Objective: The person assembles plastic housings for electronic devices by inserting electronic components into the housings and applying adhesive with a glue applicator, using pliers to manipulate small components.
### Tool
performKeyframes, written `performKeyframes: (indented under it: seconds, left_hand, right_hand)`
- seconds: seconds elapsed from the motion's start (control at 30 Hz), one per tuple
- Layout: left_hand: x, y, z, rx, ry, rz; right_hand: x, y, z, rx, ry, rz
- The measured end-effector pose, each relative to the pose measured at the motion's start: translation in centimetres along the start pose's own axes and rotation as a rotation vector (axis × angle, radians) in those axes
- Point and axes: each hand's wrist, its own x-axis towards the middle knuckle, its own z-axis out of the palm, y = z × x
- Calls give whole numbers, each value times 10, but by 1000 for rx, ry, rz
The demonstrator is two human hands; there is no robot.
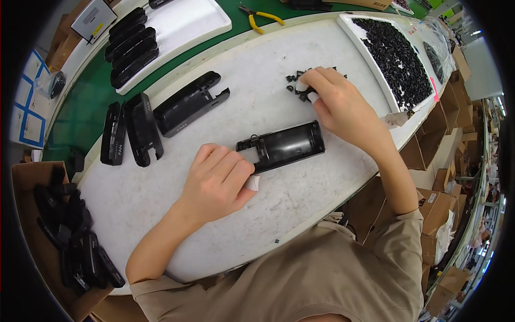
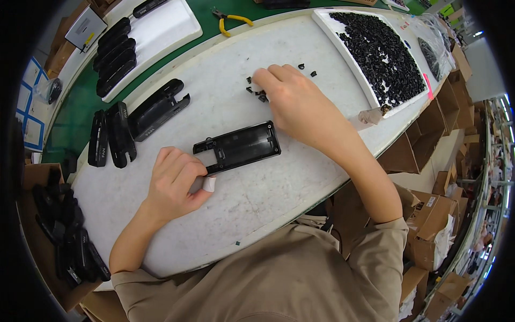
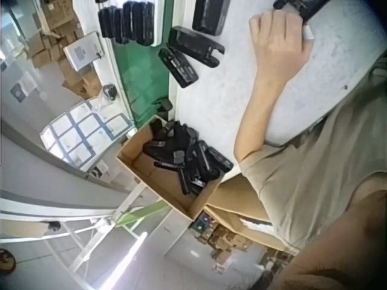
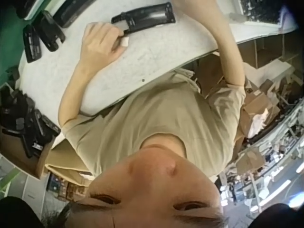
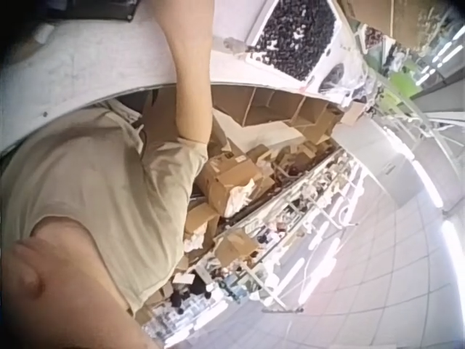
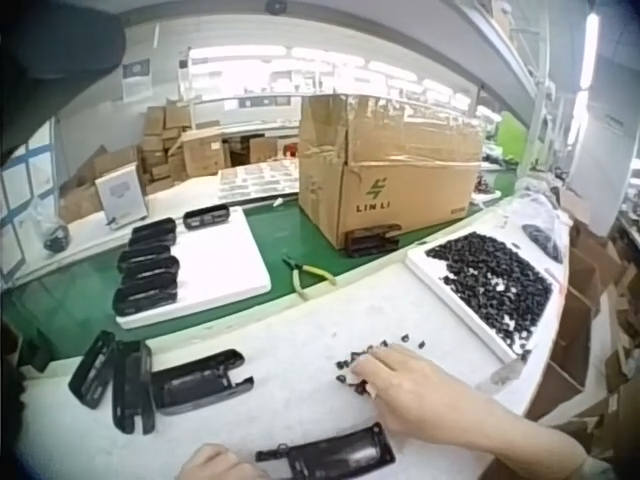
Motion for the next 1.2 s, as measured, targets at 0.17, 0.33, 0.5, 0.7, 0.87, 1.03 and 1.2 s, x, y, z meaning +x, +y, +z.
performKeyframes:
  seconds: [0.17,0.33,0.5,0.7,0.87,1.03,1.2]
  left_hand:
    - [-3,-2,1,-16,9,49]
    - [-1,-1,2,4,8,154]
    - [-4,-3,3,-3,7,202]
    - [-3,-4,1,-99,-7,214]
    - [-3,-4,-1,-108,-25,233]
    - [-4,-2,1,-49,4,212]
    - [-4,-4,-1,-27,-18,218]
  right_hand:
    - [2,4,1,151,-20,-23]
    - [13,-3,10,454,-33,98]
    - [9,1,10,661,-25,236]
    - [-2,9,6,402,67,0]
    - [-6,0,4,358,123,29]
    - [-8,-4,9,301,56,149]
    - [0,-9,5,280,-3,149]
